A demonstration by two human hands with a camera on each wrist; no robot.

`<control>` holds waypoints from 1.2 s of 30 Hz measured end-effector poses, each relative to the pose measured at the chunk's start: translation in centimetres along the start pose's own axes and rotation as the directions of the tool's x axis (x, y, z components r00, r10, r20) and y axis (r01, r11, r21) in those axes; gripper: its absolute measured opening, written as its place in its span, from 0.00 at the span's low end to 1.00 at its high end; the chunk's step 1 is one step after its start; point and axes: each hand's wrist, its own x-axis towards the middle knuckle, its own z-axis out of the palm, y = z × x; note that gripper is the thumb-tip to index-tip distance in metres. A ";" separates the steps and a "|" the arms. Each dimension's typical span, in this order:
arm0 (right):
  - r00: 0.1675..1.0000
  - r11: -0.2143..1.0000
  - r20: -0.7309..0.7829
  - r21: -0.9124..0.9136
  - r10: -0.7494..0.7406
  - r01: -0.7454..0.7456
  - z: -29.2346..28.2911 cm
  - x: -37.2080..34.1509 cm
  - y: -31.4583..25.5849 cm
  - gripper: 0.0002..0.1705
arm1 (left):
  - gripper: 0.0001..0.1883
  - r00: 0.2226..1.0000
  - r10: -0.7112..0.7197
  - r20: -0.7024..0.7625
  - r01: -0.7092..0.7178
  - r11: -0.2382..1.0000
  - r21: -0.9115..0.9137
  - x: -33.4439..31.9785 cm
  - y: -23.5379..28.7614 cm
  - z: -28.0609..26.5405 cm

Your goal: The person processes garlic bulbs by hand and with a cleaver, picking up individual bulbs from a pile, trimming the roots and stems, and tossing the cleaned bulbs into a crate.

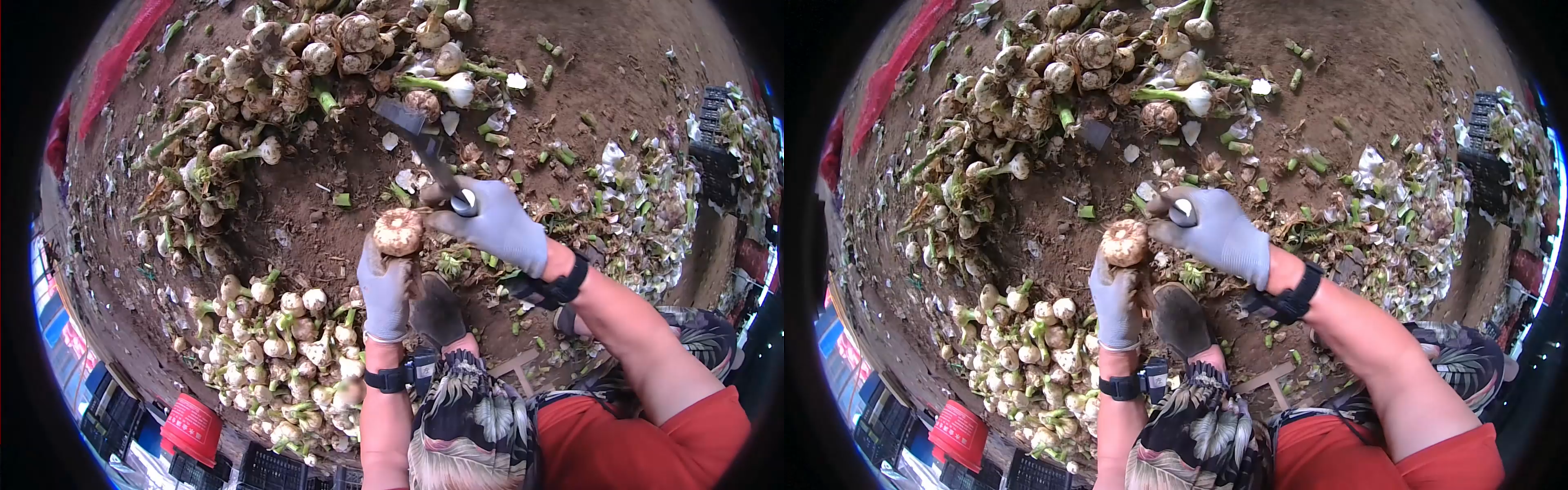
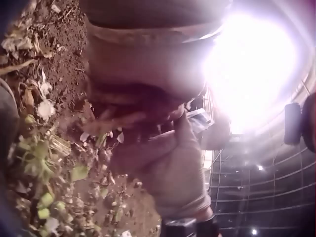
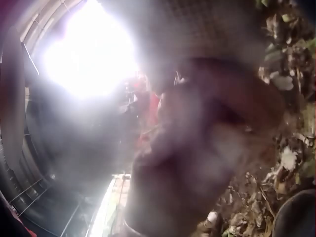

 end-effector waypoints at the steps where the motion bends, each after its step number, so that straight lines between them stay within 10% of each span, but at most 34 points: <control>1: 1.000 1.000 -0.003 -0.001 0.000 0.000 -0.3 -0.6 0.6 0.17 | 0.24 0.999 -0.034 0.014 0.035 0.998 -0.043 -0.3 0.3 -0.4; 3: 0.945 0.820 0.078 -0.480 -0.316 0.314 -0.6 -1.9 1.4 0.18 | 0.23 0.990 -0.112 0.082 0.119 0.989 -0.084 -1.0 -0.2 -1.3; 5: 0.937 0.742 0.251 -0.575 -0.242 0.346 -0.7 -2.8 0.3 0.18 | 0.19 0.950 0.292 0.113 -0.311 0.843 0.439 -2.2 -3.9 -2.6; 6: 0.932 0.711 0.250 -0.603 -0.263 0.362 -0.4 -3.2 0.2 0.17 | 0.20 0.984 0.178 -0.018 -0.177 0.983 0.051 -3.0 -4.9 -2.0; 7: 0.926 0.680 0.251 -0.629 -0.283 0.378 0.0 -3.5 0.1 0.15 | 0.20 0.984 0.178 -0.018 -0.176 0.983 0.053 -2.9 -4.1 -2.0; 11: 0.923 0.724 0.274 -0.575 -0.269 0.381 0.6 -3.9 0.2 0.13 | 0.17 0.977 0.200 0.070 -0.211 0.950 0.232 -3.2 -1.7 -2.7; 13: 0.912 0.643 0.229 -0.651 -0.340 0.403 0.6 -3.9 0.7 0.12 | 0.17 0.999 -0.003 0.048 0.010 0.988 -0.151 -3.7 -2.8 -3.3; 17: 0.918 0.650 0.211 -0.653 -0.337 0.389 1.1 -4.2 1.0 0.12 | 0.25 0.979 0.178 0.103 -0.190 0.974 0.125 -4.3 -4.0 -4.0; 23: 0.933 0.665 0.223 -0.656 -0.281 0.357 1.1 -4.3 1.1 0.13 | 0.27 0.999 0.053 0.012 -0.052 0.995 -0.082 -4.9 -2.5 -2.6; 26: 0.923 0.699 0.192 -0.607 -0.333 0.378 1.5 -4.4 2.3 0.14 | 0.25 0.987 0.153 0.037 -0.158 0.966 0.203 -5.3 -4.0 -4.4; 27: 0.954 0.729 0.169 -0.616 -0.249 0.300 1.6 -4.3 3.0 0.16 | 0.23 0.967 0.236 0.098 -0.255 0.872 0.417 -5.4 -4.5 -4.9; 28: 0.976 0.750 0.143 -0.625 -0.165 0.218 1.4 -4.0 3.6 0.18 | 0.27 0.985 -0.113 0.130 0.149 0.939 -0.311 -5.1 -0.4 -3.3; 29: 0.968 0.630 0.115 -0.775 0.225 -0.054 0.4 -2.0 4.2 0.19 | 0.38 0.989 -0.078 0.126 0.103 0.972 -0.210 -6.0 2.4 -1.3; 31: 0.938 0.714 0.126 -0.684 0.321 -0.153 -1.2 -2.1 6.6 0.18 | 0.38 0.978 0.081 0.192 -0.126 0.964 0.235 -6.3 1.8 -2.0; 32: 0.973 0.825 0.129 -0.558 0.193 -0.089 -0.5 -2.5 8.0 0.17 | 0.28 0.975 0.021 0.223 0.036 0.969 -0.246 -5.5 1.4 -1.8; 33: 0.972 0.825 0.123 -0.557 0.200 -0.099 -0.1 -3.8 7.1 0.17 | 0.22 0.989 -0.076 0.130 0.096 0.984 -0.152 -4.8 1.8 -1.4; 34: 0.958 0.973 0.177 0.011 0.225 -0.231 0.4 -4.5 5.8 0.18 | 0.22 0.989 -0.058 0.135 0.063 0.997 -0.037 -4.2 1.7 -1.0; 35: 0.947 0.760 0.245 0.568 0.210 -0.316 0.9 -4.7 4.7 0.19 | 0.23 0.990 -0.044 0.135 0.033 0.996 0.079 -4.0 1.3 -0.8; 36: 0.972 0.771 0.228 0.608 0.057 -0.188 1.6 -4.1 5.4 0.23 | 0.23 0.976 0.084 0.199 -0.140 0.949 0.284 -3.3 -0.7 -1.2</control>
